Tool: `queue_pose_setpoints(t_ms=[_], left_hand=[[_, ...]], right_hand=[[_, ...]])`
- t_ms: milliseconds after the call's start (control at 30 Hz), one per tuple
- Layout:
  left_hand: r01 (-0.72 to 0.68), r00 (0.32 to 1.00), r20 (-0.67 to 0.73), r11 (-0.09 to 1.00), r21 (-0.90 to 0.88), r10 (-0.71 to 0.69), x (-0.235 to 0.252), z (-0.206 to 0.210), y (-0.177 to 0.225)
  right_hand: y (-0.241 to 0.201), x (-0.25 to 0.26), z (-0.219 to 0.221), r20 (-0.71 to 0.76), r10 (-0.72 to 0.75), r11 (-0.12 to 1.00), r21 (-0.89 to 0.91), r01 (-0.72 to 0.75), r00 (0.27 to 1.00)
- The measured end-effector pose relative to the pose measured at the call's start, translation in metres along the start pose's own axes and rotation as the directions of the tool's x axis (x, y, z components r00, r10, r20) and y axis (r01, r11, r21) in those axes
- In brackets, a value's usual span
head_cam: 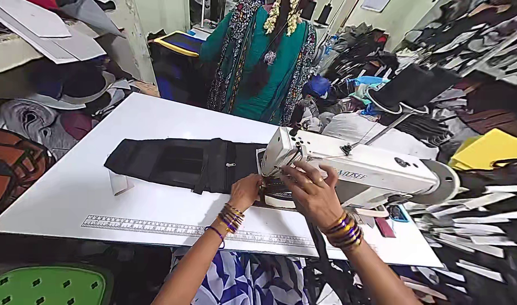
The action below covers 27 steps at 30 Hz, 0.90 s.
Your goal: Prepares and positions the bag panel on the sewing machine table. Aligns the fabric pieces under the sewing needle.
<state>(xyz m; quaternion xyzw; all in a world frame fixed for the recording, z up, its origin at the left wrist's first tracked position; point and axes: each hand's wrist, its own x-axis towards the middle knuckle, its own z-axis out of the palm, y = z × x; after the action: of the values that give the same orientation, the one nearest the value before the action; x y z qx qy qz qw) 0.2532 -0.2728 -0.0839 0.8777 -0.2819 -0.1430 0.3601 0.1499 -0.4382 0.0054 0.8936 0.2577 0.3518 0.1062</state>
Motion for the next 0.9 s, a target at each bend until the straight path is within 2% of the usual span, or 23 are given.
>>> queue_pose_setpoints(t_ms=[67,100,133,167,200,233,267,300,333,367,400,433,467,500,533,567,600,633,667,733,800,867,900], left_hand=[[-0.069,0.997,-0.020,0.996,-0.050,0.068,-0.026,-0.008,-0.011],[-0.124,0.992,-0.023,0.985,-0.123,0.122,-0.045,-0.008,-0.015],[-0.173,0.985,-0.030,0.956,-0.238,0.170,-0.067,-0.002,-0.018],[-0.183,0.982,-0.027,0.909,-0.375,0.187,-0.090,0.009,-0.019],[-0.158,0.984,-0.009,0.843,-0.514,0.178,-0.113,0.023,-0.019],[-0.117,0.986,0.021,0.764,-0.634,0.168,-0.137,0.039,-0.018],[-0.073,0.982,0.065,0.682,-0.727,0.175,-0.158,0.053,-0.017],[-0.055,0.977,0.083,0.612,-0.789,0.195,-0.175,0.068,-0.017],[-0.062,0.975,0.073,0.571,-0.819,0.211,-0.189,0.079,-0.020],[-0.077,0.978,0.047,0.557,-0.827,0.204,-0.198,0.083,-0.024],[-0.087,0.979,0.035,0.572,-0.815,0.199,-0.202,0.078,-0.030],[-0.100,0.976,0.042,0.607,-0.788,0.215,-0.202,0.068,-0.037],[-0.137,0.967,0.049,0.668,-0.732,0.252,-0.199,0.055,-0.043],[-0.213,0.957,0.022,0.754,-0.621,0.289,-0.194,0.041,-0.045],[-0.302,0.948,-0.047,0.846,-0.439,0.314,-0.188,0.026,-0.042],[-0.364,0.929,-0.153,0.906,-0.217,0.337,-0.181,0.016,-0.033],[-0.387,0.897,-0.234,0.922,-0.004,0.376,-0.173,0.011,-0.021],[-0.395,0.876,-0.232,0.905,0.159,0.424,-0.162,0.010,-0.009],[-0.428,0.856,-0.188,0.865,0.262,0.481,-0.151,0.014,0.001],[-0.561,0.808,-0.047,0.791,0.244,0.588,-0.131,0.039,0.010],[-0.641,0.767,0.016,0.766,0.058,0.641,-0.115,0.068,0.011],[-0.618,0.784,-0.032,0.775,-0.130,0.620,-0.102,0.087,0.005],[-0.552,0.831,-0.058,0.808,-0.209,0.553,-0.099,0.088,0.001]], right_hand=[[-0.017,-0.020,-0.006,-0.095,0.192,0.972,0.155,-0.176,0.977],[-0.027,-0.032,-0.005,-0.103,0.310,0.926,0.256,-0.276,0.945],[-0.038,-0.043,-0.002,-0.047,0.433,0.845,0.370,-0.387,0.900],[-0.050,-0.054,0.004,0.087,0.548,0.694,0.508,-0.510,0.832],[-0.064,-0.061,0.010,0.287,0.618,0.451,0.633,-0.629,0.732],[-0.077,-0.065,0.014,0.508,0.606,0.122,0.701,-0.703,0.612],[-0.088,-0.066,0.019,0.669,0.534,-0.206,0.696,-0.688,0.517],[-0.098,-0.067,0.024,0.755,0.464,-0.468,0.653,-0.595,0.463],[-0.108,-0.069,0.028,0.791,0.436,-0.646,0.607,-0.462,0.429],[-0.118,-0.071,0.030,0.808,0.453,-0.743,0.576,-0.341,0.378],[-0.126,-0.073,0.031,0.812,0.487,-0.784,0.569,-0.250,0.320],[-0.131,-0.077,0.030,0.801,0.520,-0.781,0.587,-0.214,0.297],[-0.135,-0.082,0.028,0.762,0.570,-0.729,0.642,-0.238,0.308],[-0.138,-0.089,0.024,0.689,0.632,-0.608,0.724,-0.325,0.354],[-0.141,-0.098,0.021,0.586,0.681,-0.410,0.802,-0.434,0.439],[-0.144,-0.110,0.017,0.468,0.692,-0.153,0.839,-0.522,0.549],[-0.147,-0.123,0.012,0.371,0.661,0.095,0.821,-0.563,0.652],[-0.149,-0.135,0.008,0.308,0.621,0.267,0.781,-0.564,0.721],[-0.151,-0.144,0.005,0.277,0.608,0.349,0.748,-0.564,0.744],[-0.149,-0.157,-0.004,0.304,0.641,0.346,0.705,-0.619,0.705],[-0.135,-0.163,-0.015,0.346,0.703,0.273,0.676,-0.685,0.622],[-0.112,-0.171,-0.022,0.356,0.768,0.250,0.598,-0.761,0.532],[-0.096,-0.175,-0.024,0.337,0.804,0.280,0.513,-0.811,0.491]])
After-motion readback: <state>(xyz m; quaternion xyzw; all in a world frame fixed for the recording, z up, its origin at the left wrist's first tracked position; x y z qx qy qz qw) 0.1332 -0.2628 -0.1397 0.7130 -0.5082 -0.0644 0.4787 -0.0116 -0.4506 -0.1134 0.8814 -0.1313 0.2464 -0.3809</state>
